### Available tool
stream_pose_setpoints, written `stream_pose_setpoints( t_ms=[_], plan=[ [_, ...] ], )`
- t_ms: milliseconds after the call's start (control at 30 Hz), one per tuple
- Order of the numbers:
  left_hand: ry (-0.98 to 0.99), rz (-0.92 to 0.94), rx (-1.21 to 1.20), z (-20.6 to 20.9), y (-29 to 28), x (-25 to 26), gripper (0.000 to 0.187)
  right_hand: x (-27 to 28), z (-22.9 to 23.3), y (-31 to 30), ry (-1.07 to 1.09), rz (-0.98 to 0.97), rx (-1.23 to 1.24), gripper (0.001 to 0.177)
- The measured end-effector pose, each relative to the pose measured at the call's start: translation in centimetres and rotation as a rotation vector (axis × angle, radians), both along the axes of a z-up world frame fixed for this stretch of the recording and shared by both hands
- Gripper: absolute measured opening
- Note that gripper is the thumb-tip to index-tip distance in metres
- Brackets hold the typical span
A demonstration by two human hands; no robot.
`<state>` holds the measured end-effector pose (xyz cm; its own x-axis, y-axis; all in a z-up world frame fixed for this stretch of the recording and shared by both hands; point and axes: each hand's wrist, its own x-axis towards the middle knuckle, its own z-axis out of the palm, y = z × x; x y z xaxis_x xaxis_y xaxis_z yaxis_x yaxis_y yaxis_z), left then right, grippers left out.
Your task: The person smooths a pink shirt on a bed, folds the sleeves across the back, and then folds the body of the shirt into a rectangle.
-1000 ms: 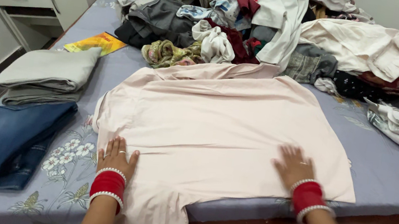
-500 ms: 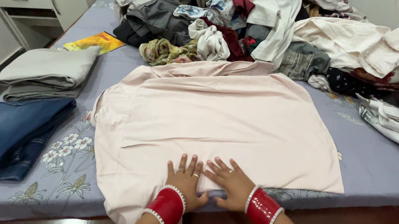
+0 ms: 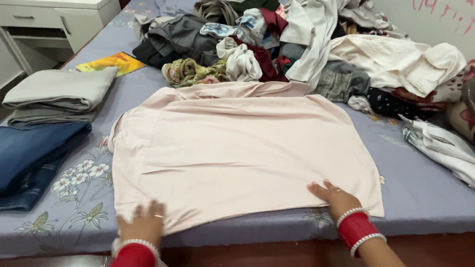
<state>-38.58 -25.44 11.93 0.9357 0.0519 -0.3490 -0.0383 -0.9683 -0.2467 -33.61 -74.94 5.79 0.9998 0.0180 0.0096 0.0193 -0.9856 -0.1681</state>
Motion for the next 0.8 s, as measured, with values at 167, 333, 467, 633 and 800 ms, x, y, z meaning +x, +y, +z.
stream_pose_setpoints(
  t_ms=[167, 333, 467, 633, 800],
  plan=[
    [-0.221, 0.275, -0.131, 3.1, 7.6, 1.9, 0.032, 0.4, 1.0, -2.6, -0.066, -0.109, 0.091, 0.079],
    [-0.193, 0.325, -0.324, 6.9, 11.0, 9.6, 0.036, 4.4, 1.0, -7.1, -0.043, -0.222, 0.215, 0.045],
    [-0.201, 0.317, -0.505, 7.9, 12.7, 16.4, 0.040, 8.1, 0.5, -12.6, -0.194, -0.280, 0.577, 0.033],
    [-0.196, 0.267, -0.617, 7.2, 13.2, 22.7, 0.047, 11.4, 3.0, -16.9, -0.123, -0.341, 0.945, 0.023],
    [-0.281, 0.039, -0.444, 5.1, 12.6, 26.9, 0.044, 14.6, 1.7, -16.9, -0.166, -0.405, 1.174, 0.029]
  ],
)
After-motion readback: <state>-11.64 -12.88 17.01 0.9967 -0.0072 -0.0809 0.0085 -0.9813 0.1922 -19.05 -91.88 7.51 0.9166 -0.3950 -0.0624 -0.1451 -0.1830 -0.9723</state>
